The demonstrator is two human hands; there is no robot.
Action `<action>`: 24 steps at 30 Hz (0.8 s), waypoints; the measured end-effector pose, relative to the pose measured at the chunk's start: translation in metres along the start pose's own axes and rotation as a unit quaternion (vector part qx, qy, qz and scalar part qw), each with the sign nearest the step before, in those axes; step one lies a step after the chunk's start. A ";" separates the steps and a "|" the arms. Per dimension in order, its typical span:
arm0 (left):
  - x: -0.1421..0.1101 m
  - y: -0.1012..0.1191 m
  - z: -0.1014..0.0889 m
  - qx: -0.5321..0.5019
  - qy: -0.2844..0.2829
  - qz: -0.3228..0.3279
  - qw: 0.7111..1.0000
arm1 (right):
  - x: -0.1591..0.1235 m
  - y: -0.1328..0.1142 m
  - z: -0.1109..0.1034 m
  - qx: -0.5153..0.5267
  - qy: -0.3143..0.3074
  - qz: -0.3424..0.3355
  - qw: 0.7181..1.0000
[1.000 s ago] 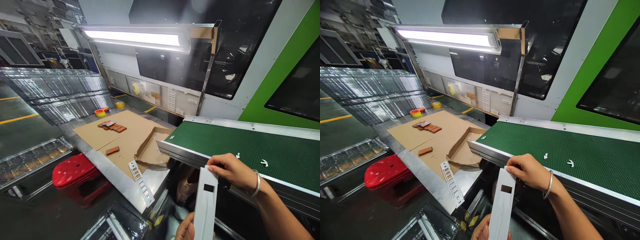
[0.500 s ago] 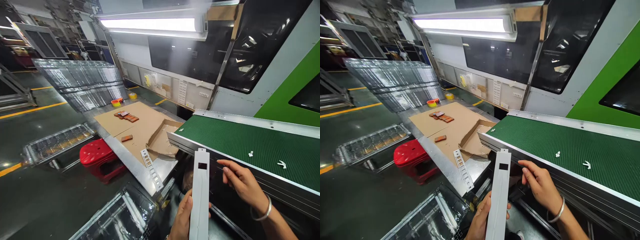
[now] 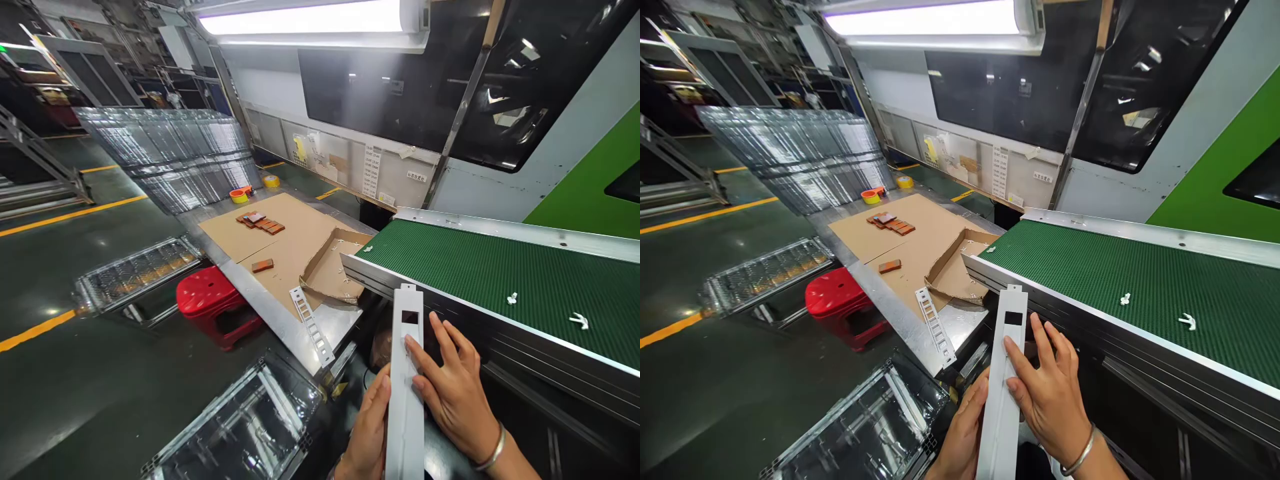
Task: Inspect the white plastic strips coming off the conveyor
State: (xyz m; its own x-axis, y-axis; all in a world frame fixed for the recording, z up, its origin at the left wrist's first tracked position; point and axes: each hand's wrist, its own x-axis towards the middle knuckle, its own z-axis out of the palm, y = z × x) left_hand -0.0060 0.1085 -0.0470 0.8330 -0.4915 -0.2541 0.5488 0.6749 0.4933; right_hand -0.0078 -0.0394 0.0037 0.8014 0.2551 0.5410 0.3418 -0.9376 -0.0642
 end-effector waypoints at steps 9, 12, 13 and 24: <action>-0.008 0.000 -0.001 -0.038 0.017 -0.001 0.999 | -0.011 -0.016 -0.002 -0.019 -0.009 -0.051 0.998; -0.008 -0.001 -0.004 -0.056 0.050 -0.013 0.997 | -0.020 -0.019 -0.004 0.050 -0.023 -0.069 0.996; -0.008 -0.001 -0.005 -0.053 0.044 -0.011 0.998 | -0.023 -0.019 -0.004 0.073 -0.016 -0.066 0.995; -0.008 0.003 0.007 0.040 -0.023 -0.018 0.999 | -0.026 -0.014 -0.001 0.275 0.140 0.159 0.938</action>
State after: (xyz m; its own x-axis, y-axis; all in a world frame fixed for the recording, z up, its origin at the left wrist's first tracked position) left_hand -0.0116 0.1109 -0.0379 0.8079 -0.5408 -0.2343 0.5687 0.6111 0.5506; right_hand -0.0344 -0.0331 -0.0084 0.7715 -0.1604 0.6156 0.3713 -0.6723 -0.6404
